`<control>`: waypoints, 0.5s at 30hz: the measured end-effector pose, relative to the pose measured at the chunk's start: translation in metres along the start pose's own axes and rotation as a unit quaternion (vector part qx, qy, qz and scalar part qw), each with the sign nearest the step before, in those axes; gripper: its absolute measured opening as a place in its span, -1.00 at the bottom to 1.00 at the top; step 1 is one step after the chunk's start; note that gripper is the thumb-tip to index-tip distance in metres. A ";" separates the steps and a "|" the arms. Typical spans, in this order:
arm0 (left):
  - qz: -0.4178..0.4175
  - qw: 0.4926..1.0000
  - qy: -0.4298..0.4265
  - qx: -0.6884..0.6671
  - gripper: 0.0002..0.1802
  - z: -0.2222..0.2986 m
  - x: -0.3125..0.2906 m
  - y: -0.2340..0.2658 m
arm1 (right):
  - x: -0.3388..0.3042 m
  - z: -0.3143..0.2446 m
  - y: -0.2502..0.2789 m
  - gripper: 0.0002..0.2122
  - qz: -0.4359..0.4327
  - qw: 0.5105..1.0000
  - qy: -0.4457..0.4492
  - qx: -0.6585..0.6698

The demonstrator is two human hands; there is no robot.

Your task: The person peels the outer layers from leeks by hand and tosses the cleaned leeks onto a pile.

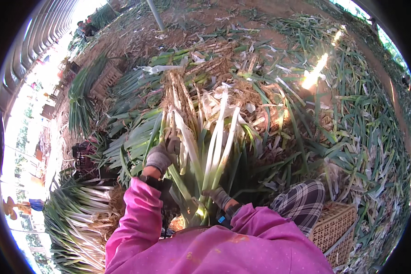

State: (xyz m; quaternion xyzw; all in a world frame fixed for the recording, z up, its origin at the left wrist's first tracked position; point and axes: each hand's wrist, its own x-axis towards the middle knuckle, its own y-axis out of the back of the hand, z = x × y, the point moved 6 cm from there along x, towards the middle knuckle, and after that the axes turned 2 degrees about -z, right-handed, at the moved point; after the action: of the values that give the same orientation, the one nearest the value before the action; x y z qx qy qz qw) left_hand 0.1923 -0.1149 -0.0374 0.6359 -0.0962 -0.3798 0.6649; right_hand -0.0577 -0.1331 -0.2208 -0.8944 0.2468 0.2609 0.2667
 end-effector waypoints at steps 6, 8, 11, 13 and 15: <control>-0.054 0.996 -0.065 0.011 -0.51 0.018 0.032 0.031 | -0.013 -0.020 -0.010 -0.72 0.004 0.999 0.047 0.017; -0.030 0.993 -0.087 0.073 -0.52 0.034 0.020 0.033 | -0.005 -0.011 0.000 -0.74 0.017 0.999 0.034 0.004; -0.044 0.991 -0.120 0.039 -0.54 0.042 0.000 0.024 | -0.006 -0.016 0.004 -0.76 0.007 0.999 0.050 -0.001; -0.075 0.992 -0.096 0.035 -0.55 0.032 0.000 0.017 | -0.004 -0.010 -0.003 -0.77 0.004 0.998 0.056 0.001; -0.031 0.996 -0.068 0.039 -0.52 0.016 0.009 0.016 | -0.008 -0.015 -0.011 -0.77 0.000 0.998 0.066 0.000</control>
State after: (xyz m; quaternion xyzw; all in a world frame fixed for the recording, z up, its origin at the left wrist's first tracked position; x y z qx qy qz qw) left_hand 0.1951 -0.1343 -0.0228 0.6365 -0.1362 -0.4386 0.6196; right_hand -0.0525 -0.1316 -0.2016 -0.9098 0.2635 0.2012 0.2498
